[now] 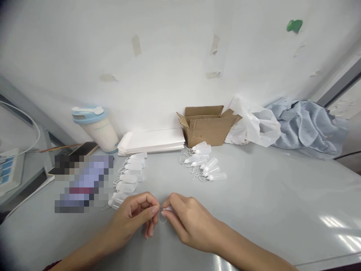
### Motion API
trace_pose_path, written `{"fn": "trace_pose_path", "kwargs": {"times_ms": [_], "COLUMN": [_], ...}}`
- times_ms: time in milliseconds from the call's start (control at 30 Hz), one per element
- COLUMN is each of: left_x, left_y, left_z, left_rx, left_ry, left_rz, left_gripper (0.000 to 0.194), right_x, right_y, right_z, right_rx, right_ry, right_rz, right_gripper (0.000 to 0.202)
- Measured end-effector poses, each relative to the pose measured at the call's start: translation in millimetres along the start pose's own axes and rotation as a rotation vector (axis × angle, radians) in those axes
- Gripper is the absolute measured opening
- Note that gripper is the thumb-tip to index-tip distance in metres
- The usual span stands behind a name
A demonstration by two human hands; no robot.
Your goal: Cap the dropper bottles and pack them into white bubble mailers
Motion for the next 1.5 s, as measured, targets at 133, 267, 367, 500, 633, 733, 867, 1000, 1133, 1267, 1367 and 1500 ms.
{"fn": "trace_pose_path", "kwargs": {"times_ms": [133,267,367,500,633,733,867,1000,1133,1267,1367,1500], "left_x": [-0.3,0.1,1.4,2.0,-4.1,-10.9,-13.3,-11.1,-4.6,-0.2,-12.7,-59.8], "left_y": [-0.4,-3.6,-6.6,-9.5,-2.3,8.5,15.0,13.4,9.9,10.2,19.5,40.4], "left_z": [0.3,-0.2,-1.2,-2.5,-0.4,3.9,7.2,6.1,4.1,5.0,8.9,16.7], "left_rx": [-0.032,-0.074,-0.077,-0.082,0.015,0.16,0.236,0.199,0.143,0.094,0.126,0.176], "left_ry": [-0.033,-0.043,-0.05,-0.06,0.042,0.193,0.223,0.192,0.155,0.14,0.187,0.493], "left_rz": [-0.025,-0.029,-0.02,-0.032,-0.146,-0.34,-0.442,-0.399,-0.341,-0.343,-0.406,-0.428], "left_gripper": [0.022,0.021,0.022,0.022,0.018,0.012,0.017,0.014,0.016,0.018,0.017,0.016], "right_x": [3.5,6.4,7.3,9.5,12.1,11.5,8.9,8.8,12.6,13.7,5.1,-21.8], "right_y": [-2.3,-4.6,-5.5,-3.3,-0.6,0.8,3.3,5.6,4.1,3.1,6.8,19.3], "right_z": [2.2,3.2,2.5,1.4,-0.9,-3.8,-5.9,-4.0,-1.6,-1.1,-1.7,-1.6], "right_rx": [-0.013,-0.083,-0.145,-0.198,-0.181,-0.124,-0.12,-0.132,-0.146,-0.152,-0.109,0.01], "right_ry": [-0.024,-0.066,-0.074,-0.052,0.09,0.236,0.282,0.254,0.221,0.163,0.161,0.278], "right_rz": [0.093,0.215,0.258,0.286,0.264,0.271,0.257,0.252,0.228,0.22,0.213,0.247], "right_gripper": [0.008,0.011,0.01,0.009,0.009,0.009,0.011,0.014,0.014,0.012,0.013,0.016]}}
Point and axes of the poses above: each hand's wrist, its own z-axis away from the middle knuckle, its own x-axis out of the palm, y = z × x, the point moved 2 cm from there along -z, towards the middle knuckle, and after that the axes turned 10 degrees about -x, right-handed, at the moved point
